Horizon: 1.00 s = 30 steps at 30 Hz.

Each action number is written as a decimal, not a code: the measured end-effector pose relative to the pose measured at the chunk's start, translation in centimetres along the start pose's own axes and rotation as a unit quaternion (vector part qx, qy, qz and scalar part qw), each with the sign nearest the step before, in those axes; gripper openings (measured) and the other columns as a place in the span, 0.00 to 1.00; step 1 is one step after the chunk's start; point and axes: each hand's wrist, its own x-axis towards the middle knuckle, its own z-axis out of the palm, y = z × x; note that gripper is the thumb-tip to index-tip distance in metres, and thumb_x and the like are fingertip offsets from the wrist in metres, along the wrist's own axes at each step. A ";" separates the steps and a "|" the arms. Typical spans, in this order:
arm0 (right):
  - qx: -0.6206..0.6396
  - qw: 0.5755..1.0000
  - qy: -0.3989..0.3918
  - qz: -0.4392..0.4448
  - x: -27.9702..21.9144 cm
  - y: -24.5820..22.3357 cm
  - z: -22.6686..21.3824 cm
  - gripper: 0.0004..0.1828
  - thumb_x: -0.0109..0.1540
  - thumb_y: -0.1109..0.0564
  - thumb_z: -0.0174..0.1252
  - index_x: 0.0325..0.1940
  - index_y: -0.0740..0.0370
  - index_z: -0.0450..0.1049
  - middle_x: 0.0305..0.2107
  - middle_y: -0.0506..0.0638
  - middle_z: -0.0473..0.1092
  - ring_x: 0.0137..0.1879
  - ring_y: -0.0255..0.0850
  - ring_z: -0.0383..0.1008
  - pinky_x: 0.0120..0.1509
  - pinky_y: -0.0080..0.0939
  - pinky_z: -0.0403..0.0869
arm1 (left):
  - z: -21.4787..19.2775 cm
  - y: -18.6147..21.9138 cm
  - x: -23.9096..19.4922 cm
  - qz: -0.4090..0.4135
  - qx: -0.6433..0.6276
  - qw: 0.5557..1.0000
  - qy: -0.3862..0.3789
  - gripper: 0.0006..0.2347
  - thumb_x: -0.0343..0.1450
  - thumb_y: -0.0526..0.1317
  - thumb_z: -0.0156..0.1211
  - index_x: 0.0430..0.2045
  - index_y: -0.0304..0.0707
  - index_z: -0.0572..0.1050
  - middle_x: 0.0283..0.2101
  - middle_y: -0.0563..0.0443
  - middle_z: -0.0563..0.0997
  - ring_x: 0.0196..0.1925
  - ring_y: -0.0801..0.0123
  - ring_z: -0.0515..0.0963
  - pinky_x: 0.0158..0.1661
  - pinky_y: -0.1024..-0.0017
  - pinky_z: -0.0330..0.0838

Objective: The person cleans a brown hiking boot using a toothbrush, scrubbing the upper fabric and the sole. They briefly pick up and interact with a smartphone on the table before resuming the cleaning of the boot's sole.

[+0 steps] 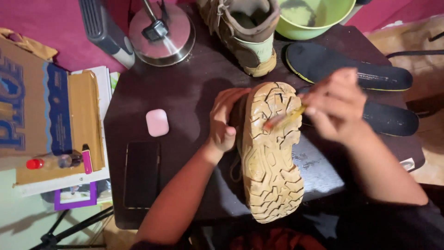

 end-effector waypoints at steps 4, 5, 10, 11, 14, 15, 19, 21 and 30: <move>-0.033 0.998 0.004 0.049 0.5 0.7 -1.0 0.16 0.73 0.60 0.53 0.38 0.72 0.81 0.30 0.58 0.75 0.35 0.50 0.71 0.58 0.53 0.59 | 0.1 0.2 -0.1 -0.016 0.020 1.000 -0.002 0.43 0.73 0.76 0.21 0.56 0.34 0.73 0.58 0.42 0.77 0.63 0.52 0.75 0.67 0.55 0.67; -0.032 0.998 0.005 0.049 0.4 -0.1 -0.8 0.16 0.73 0.60 0.53 0.38 0.72 0.81 0.30 0.58 0.75 0.35 0.50 0.71 0.58 0.53 0.59 | 0.0 0.4 -0.2 -0.016 0.021 1.000 -0.002 0.43 0.73 0.76 0.21 0.56 0.34 0.73 0.58 0.42 0.77 0.63 0.52 0.75 0.67 0.55 0.67; -0.022 1.000 -0.012 -0.020 -0.2 0.2 -1.1 0.10 0.69 0.62 0.55 0.37 0.62 0.81 0.28 0.51 0.78 0.33 0.41 0.65 0.54 0.52 0.57 | 0.1 0.0 -0.4 -0.019 -0.047 0.999 0.014 0.41 0.73 0.76 0.32 0.57 0.34 0.72 0.59 0.43 0.76 0.63 0.58 0.76 0.65 0.60 0.70; -0.022 1.000 -0.008 -0.016 0.0 0.0 -1.4 0.10 0.69 0.62 0.55 0.37 0.62 0.81 0.28 0.51 0.78 0.33 0.41 0.65 0.54 0.52 0.57 | 0.0 0.1 -0.3 -0.020 -0.046 0.999 0.009 0.41 0.73 0.76 0.32 0.57 0.34 0.72 0.59 0.43 0.76 0.63 0.58 0.76 0.65 0.60 0.70; -0.046 0.997 -0.014 0.056 1.0 -0.5 -2.4 0.15 0.74 0.61 0.55 0.39 0.73 0.82 0.34 0.59 0.76 0.37 0.49 0.72 0.59 0.53 0.59 | 0.2 0.3 -0.1 -0.004 -0.067 0.998 0.015 0.38 0.75 0.74 0.35 0.57 0.34 0.71 0.58 0.43 0.74 0.63 0.56 0.76 0.65 0.59 0.71; -0.032 0.999 -0.024 0.004 1.7 -1.2 -2.3 0.12 0.71 0.58 0.56 0.39 0.67 0.82 0.30 0.56 0.74 0.34 0.47 0.68 0.55 0.52 0.56 | 0.2 0.4 0.0 -0.003 -0.057 0.998 0.015 0.38 0.75 0.74 0.34 0.57 0.34 0.71 0.58 0.43 0.75 0.62 0.56 0.76 0.65 0.58 0.71; -0.041 0.998 -0.030 0.047 -0.9 1.3 -2.7 0.12 0.73 0.67 0.56 0.37 0.72 0.81 0.35 0.60 0.80 0.37 0.48 0.73 0.63 0.56 0.61 | -0.1 1.0 0.2 -0.019 -0.026 0.999 0.007 0.39 0.75 0.74 0.31 0.57 0.35 0.71 0.58 0.45 0.76 0.63 0.57 0.75 0.66 0.59 0.70; -0.046 0.999 -0.015 -0.014 -0.3 0.3 -2.5 0.12 0.68 0.66 0.57 0.32 0.68 0.81 0.30 0.58 0.76 0.34 0.50 0.69 0.58 0.58 0.57 | -0.3 0.8 -0.1 -0.014 -0.013 1.000 0.006 0.38 0.75 0.73 0.31 0.57 0.35 0.71 0.58 0.44 0.76 0.62 0.55 0.76 0.65 0.58 0.70; -0.028 0.995 -0.059 -0.074 1.3 -0.6 -3.2 0.09 0.66 0.56 0.59 0.36 0.58 0.83 0.27 0.52 0.73 0.34 0.46 0.67 0.54 0.53 0.58 | -0.5 1.3 0.4 0.011 0.012 1.000 0.017 0.35 0.77 0.69 0.33 0.54 0.33 0.71 0.55 0.41 0.76 0.59 0.52 0.76 0.62 0.56 0.70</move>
